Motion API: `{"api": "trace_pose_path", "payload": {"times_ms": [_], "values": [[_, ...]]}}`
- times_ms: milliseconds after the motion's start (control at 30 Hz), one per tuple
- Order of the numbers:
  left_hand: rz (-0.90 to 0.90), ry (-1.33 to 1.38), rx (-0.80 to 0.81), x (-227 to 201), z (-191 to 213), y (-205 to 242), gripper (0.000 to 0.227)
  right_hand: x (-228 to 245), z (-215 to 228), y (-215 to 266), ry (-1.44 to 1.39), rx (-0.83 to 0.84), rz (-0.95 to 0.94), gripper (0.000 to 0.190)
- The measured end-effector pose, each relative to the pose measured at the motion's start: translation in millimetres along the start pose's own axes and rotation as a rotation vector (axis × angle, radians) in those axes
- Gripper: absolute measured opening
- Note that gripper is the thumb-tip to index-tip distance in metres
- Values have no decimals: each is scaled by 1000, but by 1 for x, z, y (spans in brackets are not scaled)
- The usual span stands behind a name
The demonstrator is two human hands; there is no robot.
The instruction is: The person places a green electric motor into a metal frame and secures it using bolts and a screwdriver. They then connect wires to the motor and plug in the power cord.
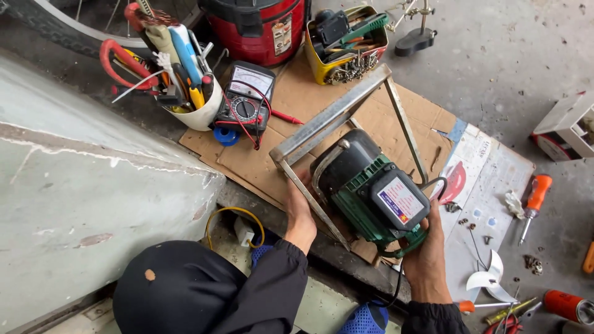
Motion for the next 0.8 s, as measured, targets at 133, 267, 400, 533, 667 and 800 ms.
{"api": "trace_pose_path", "payload": {"times_ms": [133, 267, 400, 533, 667, 800], "values": [[-239, -158, -336, -46, 33, 24, 51, -7, 15, -8, 190, -60, -111, 74], [-310, -220, -356, -61, 27, 46, 26, -17, 74, -35, 631, -249, -153, 104], [-343, -203, -236, -113, -43, 103, 37, -8, 77, -24, 786, -255, -131, 101], [-222, -95, -11, -125, -86, 116, 64, -30, 113, -56, 813, -294, -60, 82], [-247, 69, 35, -119, -86, 93, 66, -34, 116, -69, 698, -329, 37, 65], [-164, 125, -13, -116, -77, 81, 75, -28, 101, -59, 640, -338, 79, 56]]}}
Point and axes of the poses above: each hand's wrist, its own y-axis away from the middle knuckle, its own z-axis out of the back of the hand, x = y × z, the point moved 10 cm from there along -y, towards the middle knuckle, and after that the axes turned 13 degrees about x, right-handed, at the moved point
